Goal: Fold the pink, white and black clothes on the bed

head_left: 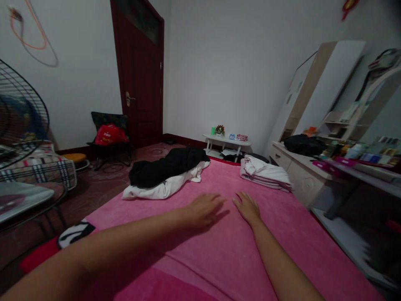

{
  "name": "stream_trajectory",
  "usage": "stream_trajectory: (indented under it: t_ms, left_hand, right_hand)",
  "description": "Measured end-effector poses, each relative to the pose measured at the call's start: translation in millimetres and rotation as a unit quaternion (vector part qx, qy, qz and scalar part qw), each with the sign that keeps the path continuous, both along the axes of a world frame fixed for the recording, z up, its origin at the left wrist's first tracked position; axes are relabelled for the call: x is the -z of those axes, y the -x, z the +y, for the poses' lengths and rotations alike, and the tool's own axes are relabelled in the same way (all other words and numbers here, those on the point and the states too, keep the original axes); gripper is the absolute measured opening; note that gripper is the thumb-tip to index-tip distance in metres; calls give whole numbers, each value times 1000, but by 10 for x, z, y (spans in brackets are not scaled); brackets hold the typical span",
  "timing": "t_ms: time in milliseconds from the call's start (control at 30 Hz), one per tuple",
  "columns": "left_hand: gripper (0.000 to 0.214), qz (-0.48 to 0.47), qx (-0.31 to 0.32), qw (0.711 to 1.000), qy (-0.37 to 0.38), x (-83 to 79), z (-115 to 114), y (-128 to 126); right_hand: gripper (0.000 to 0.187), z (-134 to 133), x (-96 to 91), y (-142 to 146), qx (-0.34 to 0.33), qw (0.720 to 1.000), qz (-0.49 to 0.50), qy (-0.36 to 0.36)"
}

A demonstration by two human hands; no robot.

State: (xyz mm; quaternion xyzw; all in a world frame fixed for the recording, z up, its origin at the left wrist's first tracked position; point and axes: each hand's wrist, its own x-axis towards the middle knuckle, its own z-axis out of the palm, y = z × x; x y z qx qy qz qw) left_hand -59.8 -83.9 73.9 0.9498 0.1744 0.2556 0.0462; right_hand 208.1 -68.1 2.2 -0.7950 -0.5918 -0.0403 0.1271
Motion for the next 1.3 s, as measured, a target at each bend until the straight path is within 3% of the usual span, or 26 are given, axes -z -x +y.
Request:
stream_trajectory:
  t_ms: [67, 133, 200, 267, 367, 433, 500, 600, 733, 833, 933, 1033, 1133, 1300]
  left_hand:
    - [49, 25, -89, 995, -49, -239, 197, 395]
    - [72, 44, -224, 969, -92, -434, 454, 825]
    - [93, 74, -337, 932, -111, -555, 705, 1255]
    - [101, 114, -402, 905, -78, -602, 903, 1643]
    - [93, 136, -424, 893, 73, -574, 1085, 2066]
    - [78, 104, -411, 892, 157, -523, 1160, 2220]
    - [65, 54, -404, 893, 192, -467, 1218, 2288]
    - [49, 12, -417, 890, 184, -417, 1284, 2281]
    - [24, 17, -422, 898, 126, -525, 1314, 2152]
    - [13, -24, -400, 914, 54, -796, 1268, 1923]
    - [12, -62, -350, 935, 12, -1141, 1118, 1501]
    - [22, -84, -235, 967, -41, -1332, 852, 902]
    - [21, -59, -143, 986, -53, -1188, 524, 265]
    - [9, -16, 35, 997, -72, -385, 60, -510]
  right_hand:
    - [51, 1, -4, -2, -1, 1000, 3, 0]
    - [50, 0, -12, 1, -3, 1000, 2, -4]
    - [49, -2, -22, 7, -6, 1000, 1, -10]
    - [49, -4, -28, 11, -6, 1000, 1, -13]
    - [49, -1, -22, 10, -4, 1000, 4, -13]
    - [49, 4, -11, 5, -4, 1000, 4, -14]
    - [49, 8, -1, 0, -5, 1000, 5, -19]
    - [48, 8, 8, -4, -7, 1000, 7, -23]
    - [47, 3, 9, -11, -7, 1000, 14, -26]
    - [46, -5, 2, -19, -14, 999, 24, -35]
    - [46, -17, -4, -30, -26, 997, 46, -49]
    - [43, -21, 9, -65, -38, 993, 83, -79]
    - [41, -8, 33, -131, -64, 978, 157, -125]
    - [54, 18, 29, -201, -80, 919, 332, -195]
